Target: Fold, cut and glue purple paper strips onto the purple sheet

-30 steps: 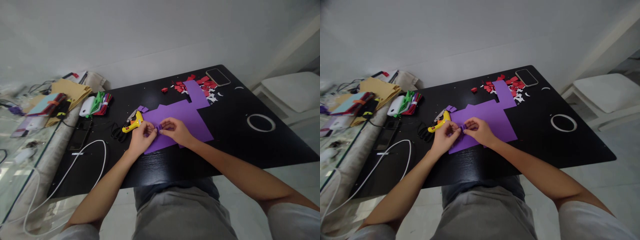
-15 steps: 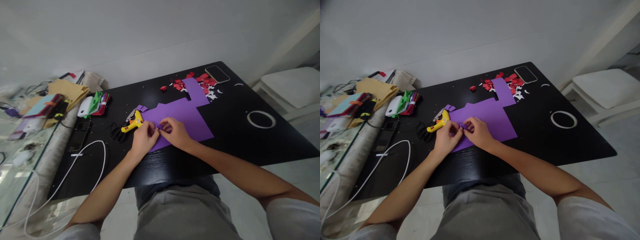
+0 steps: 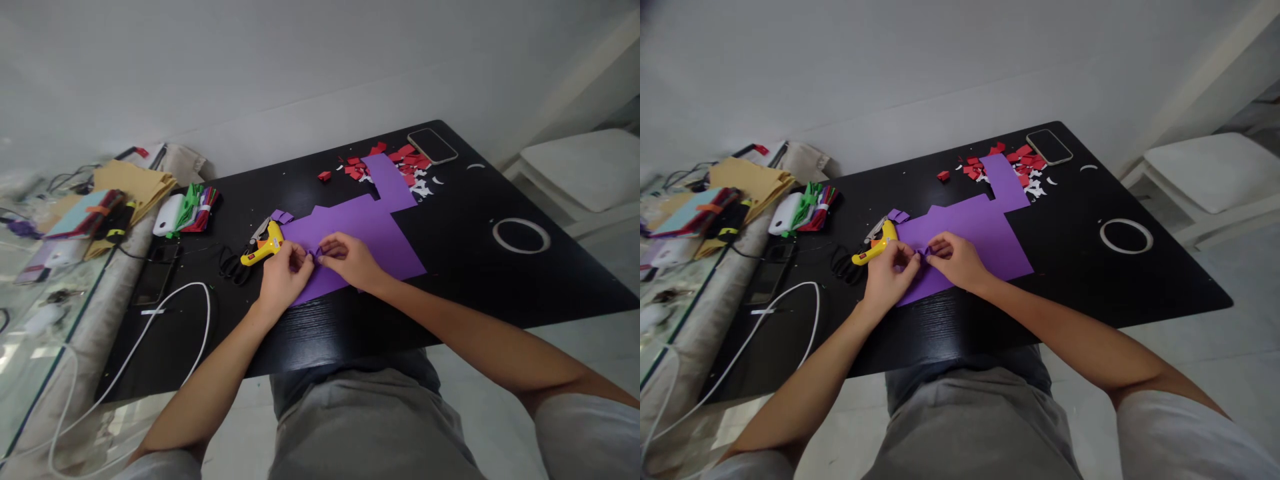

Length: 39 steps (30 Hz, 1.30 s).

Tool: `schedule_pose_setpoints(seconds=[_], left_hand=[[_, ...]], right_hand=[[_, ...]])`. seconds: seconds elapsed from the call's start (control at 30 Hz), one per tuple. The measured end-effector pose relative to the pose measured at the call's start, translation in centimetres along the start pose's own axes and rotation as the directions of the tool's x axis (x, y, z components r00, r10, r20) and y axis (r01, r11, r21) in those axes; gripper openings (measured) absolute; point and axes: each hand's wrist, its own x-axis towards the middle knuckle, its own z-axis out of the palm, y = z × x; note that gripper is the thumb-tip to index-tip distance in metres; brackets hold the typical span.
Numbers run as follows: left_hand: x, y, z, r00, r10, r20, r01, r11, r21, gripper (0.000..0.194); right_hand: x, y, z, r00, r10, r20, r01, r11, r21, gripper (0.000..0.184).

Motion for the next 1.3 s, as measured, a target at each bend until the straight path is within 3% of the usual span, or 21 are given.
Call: schedule_pose_setpoints(seconds=[0.53,0.63,0.7,0.8,0.87,1.1,1.3], left_hand=[[0.1,-1.1,-0.3,1.000,-0.009,0.009,0.010,0.992,-0.128,0.005],[0.2,-1.4,-0.3,1.000,-0.013,0.016,0.015,0.988,-0.155,0.006],[0.2,-1.5,-0.2,1.000,-0.009,0.022,0.012,0.986,-0.167,0.007],[0.2,-1.4,-0.3,1.000,0.017,0.023,-0.012,0.984,-0.177,0.007],[0.2,-1.3,-0.3,0.999,0.045,0.017,-0.042,0.984,-0.175,0.007],[0.2,-0.9,-0.4,0.994,0.110,0.006,-0.108,0.981,-0.160,0.006],[0.2,-0.9,-0.4,0.993,0.119,0.004,-0.117,0.979,-0.168,0.007]], right_hand=[[0.3,0.2,-0.3,0.997,0.064,0.032,-0.069,0.978,0.196,0.024],[0.0,0.1,-0.5,1.000,-0.025,0.002,0.024,0.993,0.119,0.021],[-0.3,-0.1,-0.6,0.988,-0.153,-0.010,0.153,0.988,-0.011,0.015],[-0.7,-0.3,-0.7,0.925,-0.376,0.049,0.376,0.893,-0.248,0.018],[-0.9,-0.2,-0.7,0.884,-0.461,0.081,0.460,0.821,-0.338,0.026],[-0.9,0.0,-0.7,0.855,-0.507,0.105,0.504,0.769,-0.393,0.035],[-0.9,-0.3,-0.5,0.871,-0.486,0.078,0.482,0.812,-0.328,0.021]])
